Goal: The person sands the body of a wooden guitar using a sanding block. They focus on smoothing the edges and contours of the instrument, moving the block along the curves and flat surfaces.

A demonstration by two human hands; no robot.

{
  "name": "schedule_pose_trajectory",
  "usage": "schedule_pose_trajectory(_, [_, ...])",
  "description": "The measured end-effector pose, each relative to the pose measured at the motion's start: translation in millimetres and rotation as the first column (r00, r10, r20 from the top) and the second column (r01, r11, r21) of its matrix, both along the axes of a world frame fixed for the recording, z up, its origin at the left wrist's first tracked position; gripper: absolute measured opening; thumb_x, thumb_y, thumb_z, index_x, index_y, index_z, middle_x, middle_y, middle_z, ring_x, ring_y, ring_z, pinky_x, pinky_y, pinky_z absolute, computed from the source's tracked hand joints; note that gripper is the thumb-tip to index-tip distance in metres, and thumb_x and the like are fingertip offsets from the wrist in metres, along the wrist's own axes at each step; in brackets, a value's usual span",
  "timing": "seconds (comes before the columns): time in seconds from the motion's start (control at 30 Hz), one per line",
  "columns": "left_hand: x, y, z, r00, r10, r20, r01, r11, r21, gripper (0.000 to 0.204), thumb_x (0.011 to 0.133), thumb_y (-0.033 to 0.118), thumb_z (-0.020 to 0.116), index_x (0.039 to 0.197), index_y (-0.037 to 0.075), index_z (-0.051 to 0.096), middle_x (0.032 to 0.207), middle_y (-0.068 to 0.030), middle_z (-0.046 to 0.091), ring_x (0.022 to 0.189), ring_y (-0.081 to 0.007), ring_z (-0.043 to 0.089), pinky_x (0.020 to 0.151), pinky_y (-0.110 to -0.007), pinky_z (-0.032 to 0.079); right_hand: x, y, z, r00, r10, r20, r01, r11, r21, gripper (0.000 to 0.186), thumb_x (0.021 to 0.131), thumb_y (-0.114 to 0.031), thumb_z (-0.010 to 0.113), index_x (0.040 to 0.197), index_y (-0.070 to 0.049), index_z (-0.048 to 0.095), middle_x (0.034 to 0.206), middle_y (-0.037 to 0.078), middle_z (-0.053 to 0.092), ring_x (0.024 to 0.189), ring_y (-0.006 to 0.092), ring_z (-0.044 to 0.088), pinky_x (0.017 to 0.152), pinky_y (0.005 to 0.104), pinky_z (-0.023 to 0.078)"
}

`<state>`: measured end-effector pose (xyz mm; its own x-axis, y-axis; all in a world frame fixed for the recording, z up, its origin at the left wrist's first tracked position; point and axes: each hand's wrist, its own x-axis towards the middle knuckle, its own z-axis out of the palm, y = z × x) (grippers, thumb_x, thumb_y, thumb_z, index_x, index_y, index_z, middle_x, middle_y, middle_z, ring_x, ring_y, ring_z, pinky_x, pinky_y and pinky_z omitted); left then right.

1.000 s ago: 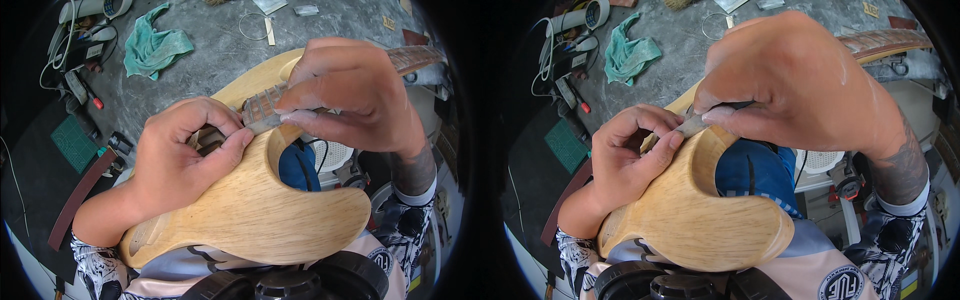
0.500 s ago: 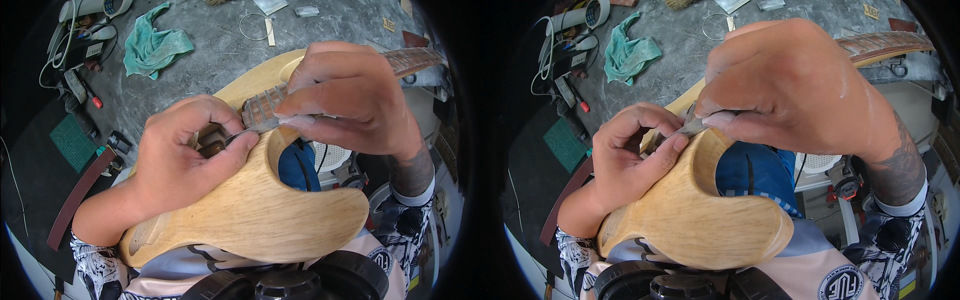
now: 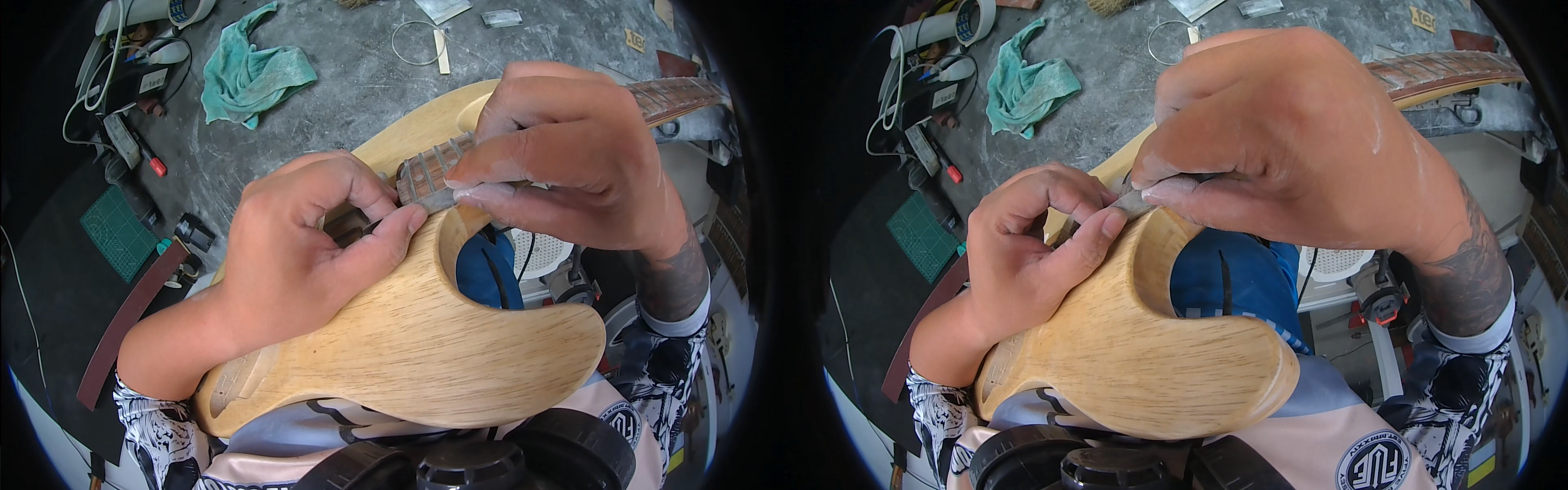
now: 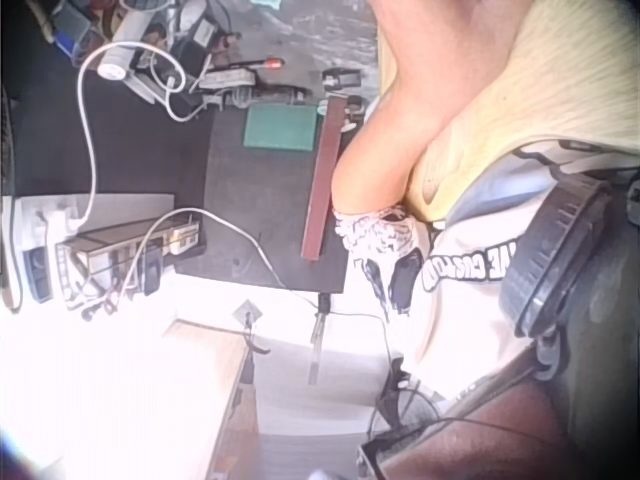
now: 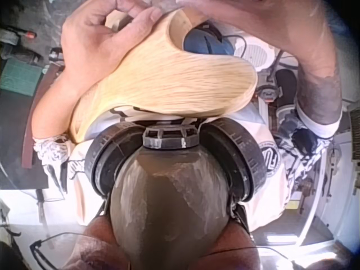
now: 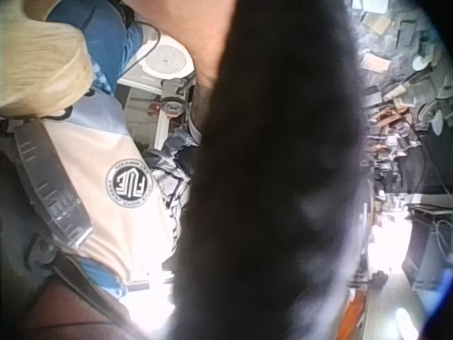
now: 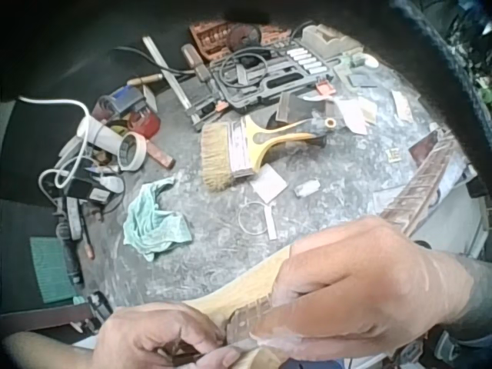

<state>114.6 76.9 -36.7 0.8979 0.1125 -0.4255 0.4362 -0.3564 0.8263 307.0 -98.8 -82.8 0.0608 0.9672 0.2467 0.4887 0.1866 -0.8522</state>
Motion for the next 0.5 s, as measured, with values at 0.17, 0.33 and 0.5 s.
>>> schedule_pose_trajectory(0.17, [-1.1, 1.1, -2.5, 1.0, -0.007, 0.027, 0.007, 1.0, 0.005, 0.017, 0.087, 0.004, 0.079, 0.08, 0.0, 0.065, 0.085, -0.0103, 0.071, 0.083, -0.0185, 0.068, 0.078, -0.03, 0.053, 0.0, 0.4, -0.1, 1.0, 0.003, 0.006, -0.003, 1.0, -0.009, 0.022, 0.068, -0.008, 0.088, 0.087, -0.007, 0.077, 0.076, 0.004, 0.065, 0.067, 0.02, 0.061, 0.055, 0.0329, 0.045])
schedule_pose_trajectory(0.33, [-0.1, 1.1, -2.0, 1.0, -0.02, 0.024, 0.019, 1.0, 0.025, 0.017, 0.086, 0.004, 0.08, 0.079, 0.001, 0.065, 0.083, -0.0094, 0.071, 0.083, -0.019, 0.069, 0.078, -0.031, 0.053, -0.2, 0.0, -0.2, 1.0, 0.003, 0.01, -0.003, 1.0, 0.0, 0.022, 0.067, -0.009, 0.088, 0.086, -0.007, 0.077, 0.075, 0.002, 0.063, 0.066, 0.019, 0.06, 0.053, 0.0324, 0.043])
schedule_pose_trajectory(0.5, [-0.1, 0.2, -2.0, 1.0, -0.012, 0.029, 0.012, 1.0, 0.01, 0.017, 0.086, 0.003, 0.08, 0.079, 0.001, 0.065, 0.082, -0.0095, 0.07, 0.083, -0.0192, 0.069, 0.078, -0.031, 0.053, -0.2, 0.3, -1.0, 1.0, 0.005, 0.011, -0.005, 1.0, 0.012, 0.023, 0.067, -0.012, 0.088, 0.086, -0.007, 0.078, 0.074, 0.002, 0.063, 0.065, 0.0182, 0.06, 0.052, 0.032, 0.043])
